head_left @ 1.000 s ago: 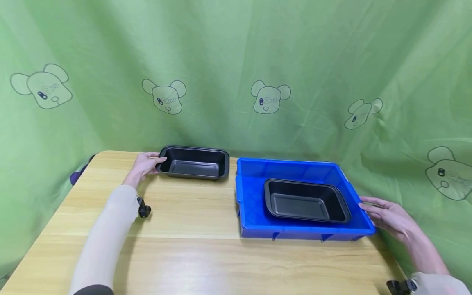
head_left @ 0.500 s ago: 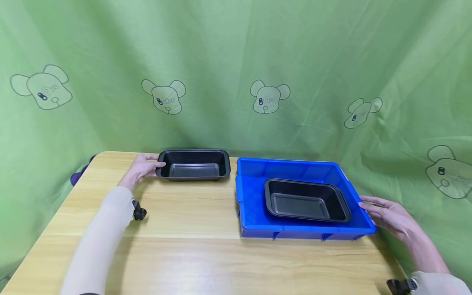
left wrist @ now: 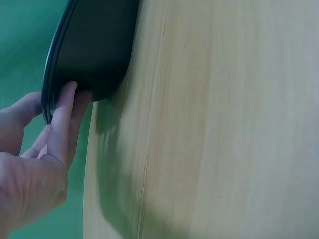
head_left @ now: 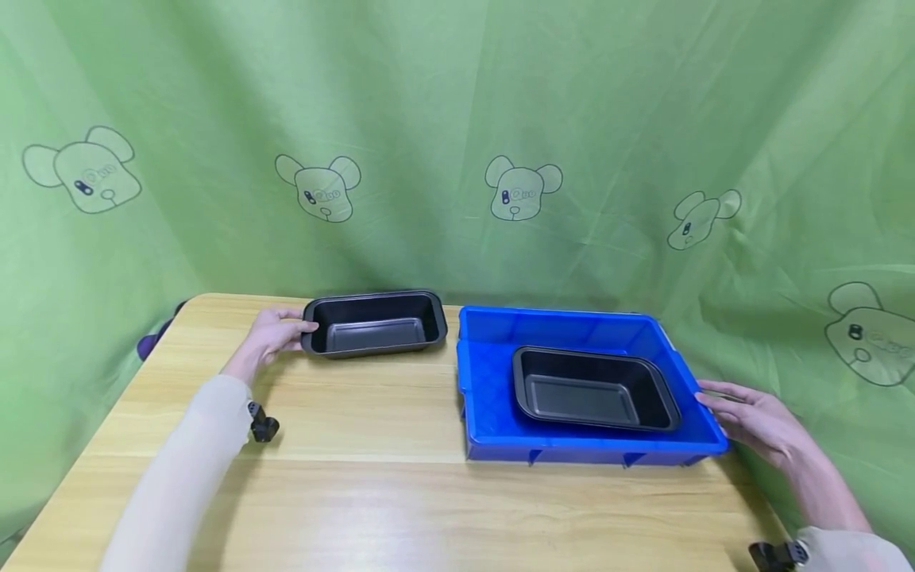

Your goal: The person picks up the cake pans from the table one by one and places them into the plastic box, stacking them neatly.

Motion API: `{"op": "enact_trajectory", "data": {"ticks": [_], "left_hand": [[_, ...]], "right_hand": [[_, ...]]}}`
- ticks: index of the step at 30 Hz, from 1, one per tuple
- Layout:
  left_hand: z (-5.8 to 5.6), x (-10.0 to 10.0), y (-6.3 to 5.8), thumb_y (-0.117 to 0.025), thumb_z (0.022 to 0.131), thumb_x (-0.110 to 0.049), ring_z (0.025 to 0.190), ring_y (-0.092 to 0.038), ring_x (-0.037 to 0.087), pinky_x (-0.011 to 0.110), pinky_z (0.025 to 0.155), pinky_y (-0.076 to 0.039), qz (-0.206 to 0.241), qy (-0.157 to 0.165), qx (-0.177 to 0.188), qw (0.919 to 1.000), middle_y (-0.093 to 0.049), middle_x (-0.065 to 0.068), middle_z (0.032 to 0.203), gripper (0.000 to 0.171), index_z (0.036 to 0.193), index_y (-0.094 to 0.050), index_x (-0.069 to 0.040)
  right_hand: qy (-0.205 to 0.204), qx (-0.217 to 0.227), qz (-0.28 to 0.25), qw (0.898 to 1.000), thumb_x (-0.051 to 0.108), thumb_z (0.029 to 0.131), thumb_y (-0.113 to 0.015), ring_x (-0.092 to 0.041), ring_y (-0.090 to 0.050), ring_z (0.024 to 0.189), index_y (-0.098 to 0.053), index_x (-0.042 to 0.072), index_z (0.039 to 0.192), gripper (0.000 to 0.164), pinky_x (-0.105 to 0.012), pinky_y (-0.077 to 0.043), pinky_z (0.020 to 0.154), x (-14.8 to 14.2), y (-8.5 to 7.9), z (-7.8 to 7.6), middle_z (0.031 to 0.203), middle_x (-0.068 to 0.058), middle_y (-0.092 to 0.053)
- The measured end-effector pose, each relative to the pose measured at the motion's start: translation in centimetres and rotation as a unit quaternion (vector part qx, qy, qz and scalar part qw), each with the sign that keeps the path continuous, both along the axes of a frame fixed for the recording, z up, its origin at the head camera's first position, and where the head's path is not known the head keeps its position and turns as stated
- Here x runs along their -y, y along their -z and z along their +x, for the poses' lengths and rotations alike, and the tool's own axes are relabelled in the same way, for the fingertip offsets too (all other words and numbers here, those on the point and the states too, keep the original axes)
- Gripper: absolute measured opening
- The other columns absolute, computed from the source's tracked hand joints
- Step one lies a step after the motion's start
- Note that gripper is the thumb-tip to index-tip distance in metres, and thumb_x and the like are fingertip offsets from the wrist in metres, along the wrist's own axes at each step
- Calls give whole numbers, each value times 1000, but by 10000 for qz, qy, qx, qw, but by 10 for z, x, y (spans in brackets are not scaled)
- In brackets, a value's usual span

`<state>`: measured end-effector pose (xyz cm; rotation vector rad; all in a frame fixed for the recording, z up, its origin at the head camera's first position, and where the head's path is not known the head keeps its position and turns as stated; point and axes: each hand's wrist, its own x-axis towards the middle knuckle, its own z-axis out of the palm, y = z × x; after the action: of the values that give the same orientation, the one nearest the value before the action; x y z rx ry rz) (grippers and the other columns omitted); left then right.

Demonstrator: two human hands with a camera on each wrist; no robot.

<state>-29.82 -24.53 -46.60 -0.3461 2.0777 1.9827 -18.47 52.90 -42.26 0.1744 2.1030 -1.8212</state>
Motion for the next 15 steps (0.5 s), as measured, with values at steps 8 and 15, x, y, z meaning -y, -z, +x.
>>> {"op": "enact_trajectory", "data": {"ticks": [8,15], "left_hand": [[11,0,-2,-71,96,-2,67,-74,6,19,70,-66,15,-126,32,9999,-70,1,86,72,156,-34,12],[16,1,-1,-71,96,-1,65,-72,5,19,66,-66,33,-202,16,9998,-70,-1,83,69,155,-37,13]], "right_hand": [[-29,41,-34,10000,10,109,-56,-12,-79,96,-76,37,112,34,-26,-67,85,1,0,-1,105,8,-82],[39,63,-50,10000,10,109,-57,-11,-79,95,-77,37,111,33,-25,-67,85,3,0,-2,105,9,-82]]}}
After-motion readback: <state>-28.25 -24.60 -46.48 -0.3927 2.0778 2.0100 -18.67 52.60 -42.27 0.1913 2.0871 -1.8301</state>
